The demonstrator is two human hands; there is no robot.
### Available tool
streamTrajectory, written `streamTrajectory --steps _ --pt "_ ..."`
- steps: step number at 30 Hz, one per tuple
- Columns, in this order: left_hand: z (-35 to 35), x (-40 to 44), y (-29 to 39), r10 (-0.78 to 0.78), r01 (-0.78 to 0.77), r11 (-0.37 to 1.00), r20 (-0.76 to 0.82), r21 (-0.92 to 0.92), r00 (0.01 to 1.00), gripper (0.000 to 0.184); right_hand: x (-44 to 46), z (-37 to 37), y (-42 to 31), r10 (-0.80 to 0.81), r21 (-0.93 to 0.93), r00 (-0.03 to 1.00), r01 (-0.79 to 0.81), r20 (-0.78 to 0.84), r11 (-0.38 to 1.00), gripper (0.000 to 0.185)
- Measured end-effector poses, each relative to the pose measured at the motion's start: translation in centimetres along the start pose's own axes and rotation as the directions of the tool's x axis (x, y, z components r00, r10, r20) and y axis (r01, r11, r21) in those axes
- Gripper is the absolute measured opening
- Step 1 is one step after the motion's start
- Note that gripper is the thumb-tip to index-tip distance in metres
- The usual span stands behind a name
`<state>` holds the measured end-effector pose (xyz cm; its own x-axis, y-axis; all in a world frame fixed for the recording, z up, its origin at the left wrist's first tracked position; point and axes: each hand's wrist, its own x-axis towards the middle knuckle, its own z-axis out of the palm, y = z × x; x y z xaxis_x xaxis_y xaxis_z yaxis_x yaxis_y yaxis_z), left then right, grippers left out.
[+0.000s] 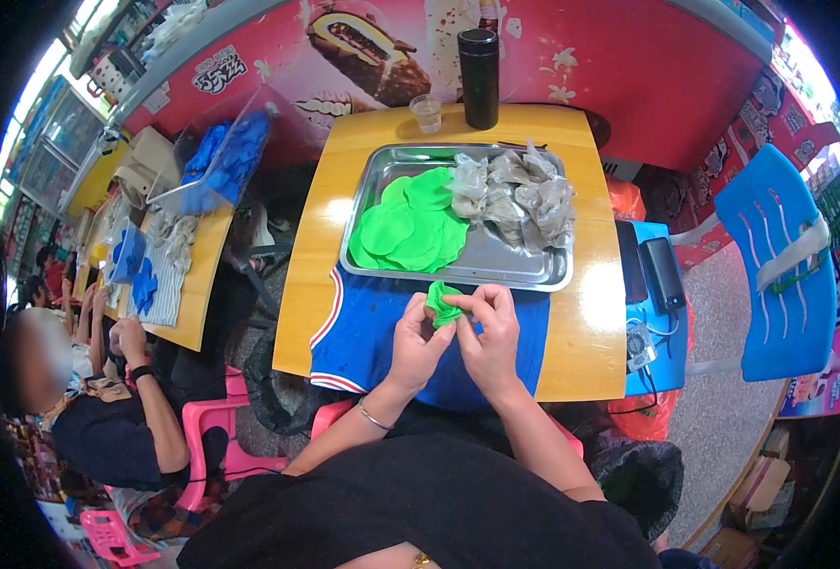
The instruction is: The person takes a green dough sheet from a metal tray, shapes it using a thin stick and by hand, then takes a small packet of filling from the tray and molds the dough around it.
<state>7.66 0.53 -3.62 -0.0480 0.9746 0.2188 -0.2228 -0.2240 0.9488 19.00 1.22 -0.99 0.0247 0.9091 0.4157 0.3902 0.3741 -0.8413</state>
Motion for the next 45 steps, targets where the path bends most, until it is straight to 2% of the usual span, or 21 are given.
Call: streamTrajectory --steps 2,5,8,11,15,18,24,25,27,30,33,36,39,42,45 --pt "0.1 0.0 -0.1 0.071 -0.062 0.988 -0.059 0.143 0.996 0.011 0.1 0.2 0.1 0.005 0.057 1.0 -0.005 0.002 0.998 0.025" --pt "-0.5 0.0 -0.2 0.18 -0.139 0.897 -0.061 0.419 0.982 0.012 0.0 0.6 0.1 0.022 0.101 1.0 -0.022 -0.002 0.995 0.025" --pt "-0.4 0.1 0.2 0.265 -0.163 0.86 -0.15 0.483 0.953 0.019 0.1 0.8 -0.2 0.016 0.099 1.0 -0.015 -0.006 0.995 0.024" --pt "-0.3 0.6 0.4 0.319 -0.209 0.884 -0.212 0.418 0.924 0.021 -0.2 1.4 0.1 0.051 0.153 0.998 -0.047 -0.022 0.987 0.023" --pt "-0.9 1.1 1.4 0.401 -0.308 0.758 -0.039 0.575 0.915 0.012 -0.2 1.6 0.1 0.09 0.211 0.996 -0.084 -0.019 0.974 0.022" --pt "-1.0 1.1 1.0 0.391 -0.302 0.755 -0.03 0.583 0.92 0.009 -0.1 1.5 0.2 0.081 0.22 0.997 -0.074 -0.021 0.973 0.022" --pt "-0.6 0.5 0.3 0.18 -0.135 0.907 -0.076 0.399 0.981 0.008 0.2 1.3 0.9 0.015 0.11 0.999 -0.01 -0.044 0.994 0.02" --pt "-0.6 0.5 0.4 0.087 -0.061 0.946 -0.068 0.319 0.994 0.007 0.4 1.3 0.9 0.01 0.105 0.999 -0.005 -0.051 0.994 0.02" --pt "-0.7 0.7 0.5 -0.099 0.102 0.982 -0.029 0.157 0.995 0.007 0.6 1.1 0.7 0.002 0.094 0.998 0.005 -0.064 0.996 0.02" --pt "-1.7 0.9 -0.1 -0.23 0.237 0.97 0.12 -0.048 0.966 0.006 0.5 0.9 0.5 0.066 0.159 0.998 -0.066 0.002 0.985 0.018" --pt "-1.9 0.8 0.0 -0.235 0.256 0.956 0.148 -0.14 0.96 0.007 0.4 0.6 0.1 0.171 0.248 0.978 -0.196 0.116 0.949 0.015" --pt "-1.5 0.6 0.0 -0.181 0.193 0.964 0.08 -0.183 0.98 0.009 0.5 0.2 0.5 0.251 0.334 0.943 -0.314 0.22 0.889 0.012" --pt "-1.1 0.3 -0.2 -0.186 0.185 0.969 0.01 -0.167 0.983 0.007 0.6 -0.1 1.2 0.255 0.332 0.932 -0.333 0.257 0.882 0.013" --pt "-0.5 0.3 0.0 -0.209 0.195 0.957 -0.042 -0.214 0.977 0.009 0.8 -0.7 0.7 0.327 0.439 0.888 -0.447 0.324 0.779 0.015" --pt "-1.3 0.4 -0.3 -0.197 0.197 0.975 0.016 -0.102 0.98 0.013 0.6 -1.4 2.0 0.343 0.45 0.829 -0.535 0.441 0.715 0.016"
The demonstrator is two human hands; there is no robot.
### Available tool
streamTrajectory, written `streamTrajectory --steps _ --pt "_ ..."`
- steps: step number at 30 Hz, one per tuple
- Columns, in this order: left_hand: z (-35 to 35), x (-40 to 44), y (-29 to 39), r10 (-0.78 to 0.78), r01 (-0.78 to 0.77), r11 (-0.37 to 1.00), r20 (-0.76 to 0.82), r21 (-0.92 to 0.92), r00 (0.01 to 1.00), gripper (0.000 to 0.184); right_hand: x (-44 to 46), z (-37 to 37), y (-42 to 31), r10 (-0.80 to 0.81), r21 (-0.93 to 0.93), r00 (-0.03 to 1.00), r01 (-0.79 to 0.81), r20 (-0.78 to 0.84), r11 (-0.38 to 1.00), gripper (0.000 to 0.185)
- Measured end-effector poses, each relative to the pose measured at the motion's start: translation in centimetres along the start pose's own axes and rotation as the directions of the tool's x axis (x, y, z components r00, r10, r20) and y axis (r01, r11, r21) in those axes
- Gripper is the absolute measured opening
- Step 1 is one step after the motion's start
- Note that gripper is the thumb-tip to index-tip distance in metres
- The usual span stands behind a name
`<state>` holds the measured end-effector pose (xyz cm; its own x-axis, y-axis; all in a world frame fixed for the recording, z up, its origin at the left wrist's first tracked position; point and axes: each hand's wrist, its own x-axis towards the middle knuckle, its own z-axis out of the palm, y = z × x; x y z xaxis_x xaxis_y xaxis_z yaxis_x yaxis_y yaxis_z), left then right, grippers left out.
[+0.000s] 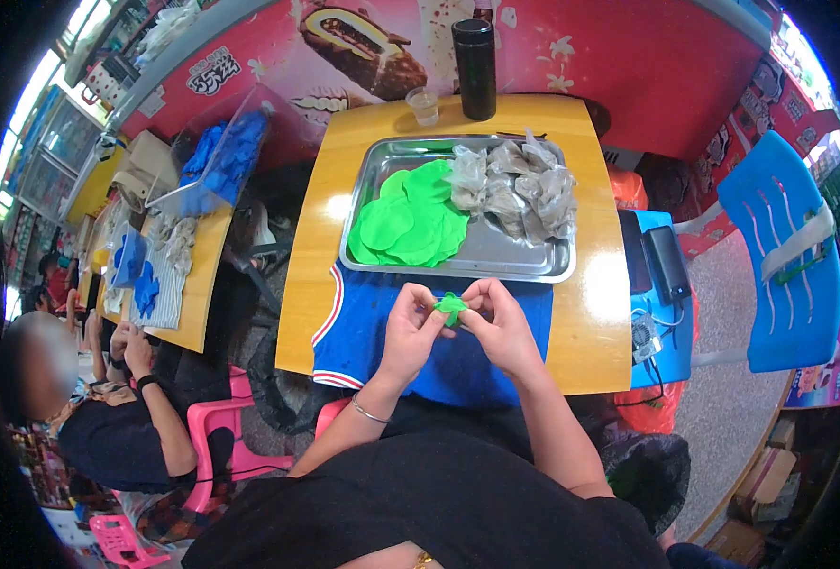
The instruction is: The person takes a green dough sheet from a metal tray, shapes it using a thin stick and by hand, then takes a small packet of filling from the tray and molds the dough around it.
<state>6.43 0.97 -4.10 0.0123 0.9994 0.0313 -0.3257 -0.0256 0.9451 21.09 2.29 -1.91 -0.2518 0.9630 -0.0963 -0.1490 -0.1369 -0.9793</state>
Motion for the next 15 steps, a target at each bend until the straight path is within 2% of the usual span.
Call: streamTrajectory --steps 3,9,12,15 --pt "-0.4 -0.4 0.3 -0.14 0.138 0.989 0.039 0.052 0.989 0.013 -0.1 -0.6 -0.4 0.05 0.017 0.996 -0.051 0.07 0.999 0.017" --pt "0.0 -0.7 -0.5 -0.236 0.236 0.966 0.012 -0.103 0.972 0.009 -0.2 -1.5 -1.1 0.051 0.123 0.938 -0.099 0.342 0.987 0.02" --pt "0.4 -1.3 0.1 -0.305 0.311 0.931 0.065 -0.192 0.95 0.011 -0.1 -2.2 -1.1 0.034 0.162 0.91 -0.11 0.413 0.981 0.02" --pt "0.2 -1.5 0.2 -0.415 0.436 0.871 0.137 -0.226 0.899 0.014 -0.3 -2.1 -1.1 0.051 0.263 0.923 -0.161 0.381 0.951 0.019"
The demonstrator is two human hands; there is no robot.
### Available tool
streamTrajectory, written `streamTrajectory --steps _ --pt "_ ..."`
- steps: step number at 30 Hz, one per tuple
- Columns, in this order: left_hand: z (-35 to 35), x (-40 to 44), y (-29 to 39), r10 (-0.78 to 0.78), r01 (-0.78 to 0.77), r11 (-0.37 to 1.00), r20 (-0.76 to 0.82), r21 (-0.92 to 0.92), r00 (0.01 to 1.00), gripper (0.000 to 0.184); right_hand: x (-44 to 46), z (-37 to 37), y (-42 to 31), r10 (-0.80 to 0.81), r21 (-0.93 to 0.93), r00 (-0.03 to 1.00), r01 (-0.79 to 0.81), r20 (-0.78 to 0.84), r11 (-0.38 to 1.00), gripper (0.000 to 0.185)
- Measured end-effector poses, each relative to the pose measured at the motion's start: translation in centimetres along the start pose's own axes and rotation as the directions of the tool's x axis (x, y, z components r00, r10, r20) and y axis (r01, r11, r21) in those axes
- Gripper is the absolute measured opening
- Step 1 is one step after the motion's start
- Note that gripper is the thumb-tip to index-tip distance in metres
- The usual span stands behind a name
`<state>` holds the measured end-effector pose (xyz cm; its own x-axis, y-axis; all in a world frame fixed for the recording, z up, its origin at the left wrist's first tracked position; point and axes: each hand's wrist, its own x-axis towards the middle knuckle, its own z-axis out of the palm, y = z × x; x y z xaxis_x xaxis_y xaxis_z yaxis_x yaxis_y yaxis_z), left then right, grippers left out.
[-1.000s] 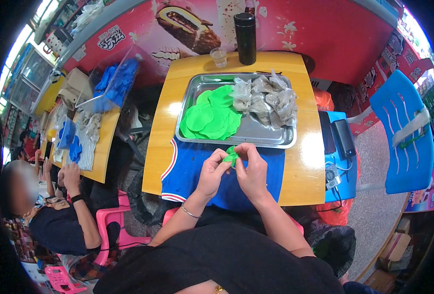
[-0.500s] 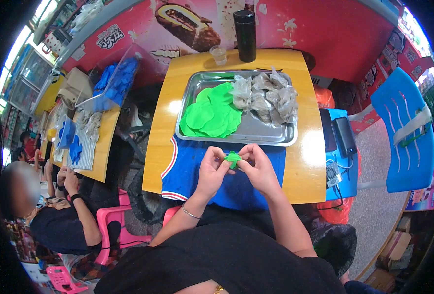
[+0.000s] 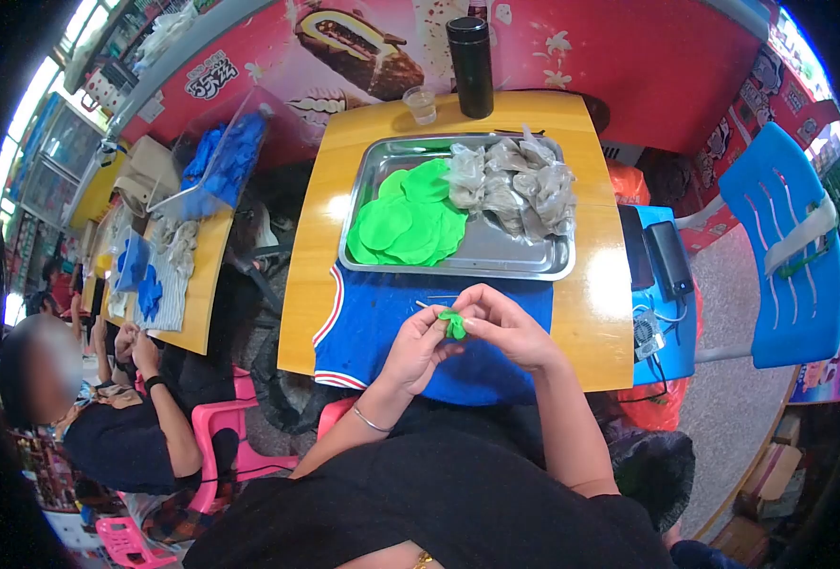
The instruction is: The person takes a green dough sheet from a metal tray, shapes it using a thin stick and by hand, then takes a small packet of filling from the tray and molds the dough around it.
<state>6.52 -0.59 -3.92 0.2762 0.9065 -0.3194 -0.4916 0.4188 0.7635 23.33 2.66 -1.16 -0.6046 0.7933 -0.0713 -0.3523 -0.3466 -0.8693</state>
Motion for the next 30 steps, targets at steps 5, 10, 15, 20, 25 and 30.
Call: streamTrajectory --steps 5,10,15,20,25,30 --pt "0.4 -0.1 0.3 -0.044 0.046 0.981 0.011 -0.186 0.999 0.014 0.3 0.3 0.9 -0.058 -0.078 0.986 0.046 -0.159 0.996 0.015" --pt "-0.6 -0.1 0.4 -0.023 0.057 0.965 0.134 -0.256 0.991 0.012 0.6 0.0 1.2 0.02 -0.012 0.986 -0.023 -0.168 1.0 0.013" --pt "-0.2 -0.8 0.4 0.025 0.041 0.924 0.168 -0.38 0.985 0.011 0.6 0.2 1.1 0.019 -0.052 0.99 -0.027 -0.143 0.998 0.011" --pt "0.1 -1.6 1.2 0.003 0.148 0.878 0.312 -0.456 0.95 0.012 0.1 2.1 0.1 -0.052 -0.112 0.994 0.041 -0.098 0.993 0.01" --pt "-1.0 -1.3 0.3 0.077 0.136 0.904 0.468 -0.405 0.88 0.019 0.1 2.2 0.4 -0.114 -0.144 0.986 0.096 -0.123 0.985 0.01" --pt "0.6 -2.1 1.6 0.046 0.047 0.919 0.224 -0.391 0.974 0.018 0.3 2.9 -0.1 -0.266 -0.301 0.918 0.175 -0.294 0.937 0.016"
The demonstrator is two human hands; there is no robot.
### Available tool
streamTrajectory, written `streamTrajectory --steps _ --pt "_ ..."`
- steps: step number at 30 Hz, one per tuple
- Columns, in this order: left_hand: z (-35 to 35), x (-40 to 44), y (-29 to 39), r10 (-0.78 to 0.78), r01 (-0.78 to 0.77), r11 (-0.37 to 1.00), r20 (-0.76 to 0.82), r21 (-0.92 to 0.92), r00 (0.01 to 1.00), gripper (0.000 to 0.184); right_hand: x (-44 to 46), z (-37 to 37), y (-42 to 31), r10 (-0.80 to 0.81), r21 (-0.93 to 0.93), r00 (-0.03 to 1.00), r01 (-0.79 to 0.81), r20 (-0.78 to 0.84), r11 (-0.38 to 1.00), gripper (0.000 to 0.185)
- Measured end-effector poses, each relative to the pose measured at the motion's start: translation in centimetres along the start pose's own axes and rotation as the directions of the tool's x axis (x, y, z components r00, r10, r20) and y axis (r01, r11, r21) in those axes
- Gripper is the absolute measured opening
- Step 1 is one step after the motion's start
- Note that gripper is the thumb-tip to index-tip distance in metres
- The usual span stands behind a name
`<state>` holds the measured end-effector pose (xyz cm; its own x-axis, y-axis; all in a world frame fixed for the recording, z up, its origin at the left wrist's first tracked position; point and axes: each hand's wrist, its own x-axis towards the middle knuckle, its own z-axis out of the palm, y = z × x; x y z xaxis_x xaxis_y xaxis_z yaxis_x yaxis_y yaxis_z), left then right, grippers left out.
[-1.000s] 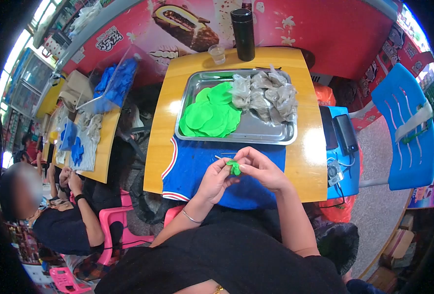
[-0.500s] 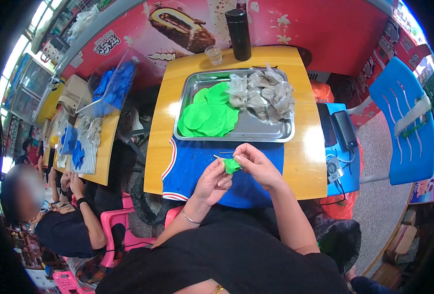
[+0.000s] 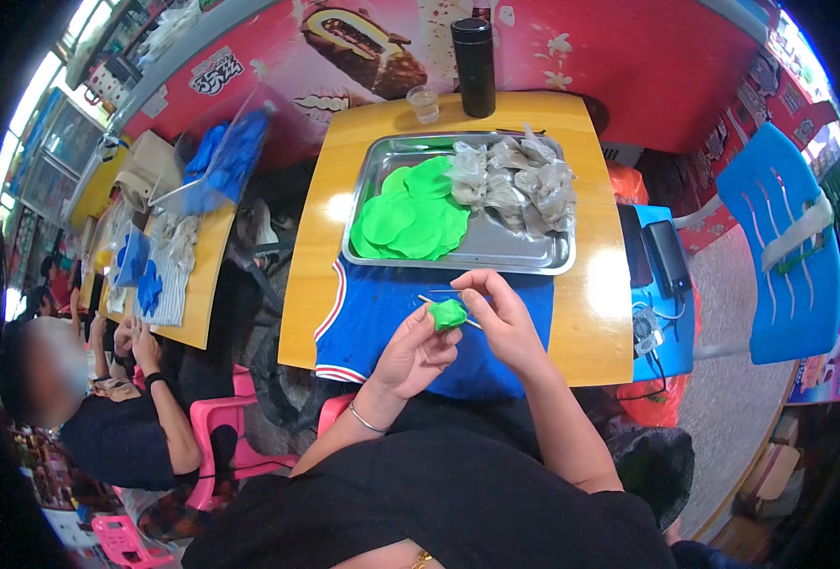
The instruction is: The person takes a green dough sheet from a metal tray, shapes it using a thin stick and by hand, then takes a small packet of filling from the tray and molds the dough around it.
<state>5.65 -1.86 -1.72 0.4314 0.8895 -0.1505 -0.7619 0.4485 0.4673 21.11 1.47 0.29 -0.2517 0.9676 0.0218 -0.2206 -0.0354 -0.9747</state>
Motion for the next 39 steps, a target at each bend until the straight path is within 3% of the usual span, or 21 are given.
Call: streamTrajectory --steps 3,7,10,13,16,19,22,25,28,31,35,39 --pt "-0.6 0.2 -0.1 0.082 -0.078 0.996 -0.083 0.053 0.993 0.016 -0.2 0.1 -1.6 -0.274 -0.378 0.944 0.325 0.181 0.867 0.015" --pt "-0.4 0.1 0.1 0.021 -0.017 0.993 -0.036 0.117 0.999 0.013 -0.1 -0.1 -0.7 -0.309 -0.461 0.947 0.316 0.094 0.829 0.011" --pt "-0.7 0.1 -0.2 0.001 0.001 0.992 -0.015 0.126 1.0 0.016 -0.1 0.0 -0.6 -0.217 -0.403 0.975 0.218 0.048 0.889 0.009" --pt "-1.1 0.1 -0.2 -0.003 0.006 0.993 -0.026 0.119 1.0 0.015 -0.2 0.0 0.3 0.001 -0.133 1.0 0.002 0.025 0.991 0.009" --pt "-1.0 0.1 -0.4 0.026 -0.025 0.996 -0.013 0.088 1.0 0.01 -0.1 0.0 0.3 0.045 0.038 0.997 -0.047 0.059 0.998 0.009" --pt "0.4 0.0 -0.9 0.114 -0.128 0.987 -0.141 -0.092 0.983 0.007 0.2 -0.1 0.2 0.14 0.125 0.989 -0.144 0.04 0.982 0.009" --pt "0.8 0.0 -0.6 0.048 -0.096 0.97 -0.208 -0.225 0.977 0.006 0.1 -0.1 0.3 0.13 0.138 0.99 -0.137 0.056 0.981 0.009" --pt "0.0 -0.2 -0.7 0.05 -0.062 0.98 -0.07 -0.188 0.996 0.009 0.2 0.0 0.3 0.134 0.123 0.99 -0.139 0.05 0.983 0.009" --pt "-0.9 -0.1 -0.5 0.133 -0.129 0.989 -0.046 0.078 0.99 0.01 0.0 0.6 1.3 0.124 0.106 0.99 -0.13 0.06 0.986 0.01" --pt "-0.9 -0.2 -0.1 0.171 -0.158 0.983 -0.14 0.099 0.975 0.012 -0.2 1.0 1.9 0.104 0.052 0.99 -0.109 0.09 0.993 0.011" --pt "-0.4 -0.3 0.1 0.203 -0.183 0.977 -0.232 0.108 0.951 0.014 0.0 0.7 2.2 -0.04 -0.241 0.999 0.039 0.003 0.97 0.013" --pt "-0.3 -0.3 0.0 0.336 -0.255 0.895 -0.178 0.365 0.925 0.015 -0.2 1.6 -0.6 -0.247 -0.453 0.968 0.243 0.052 0.857 0.016"
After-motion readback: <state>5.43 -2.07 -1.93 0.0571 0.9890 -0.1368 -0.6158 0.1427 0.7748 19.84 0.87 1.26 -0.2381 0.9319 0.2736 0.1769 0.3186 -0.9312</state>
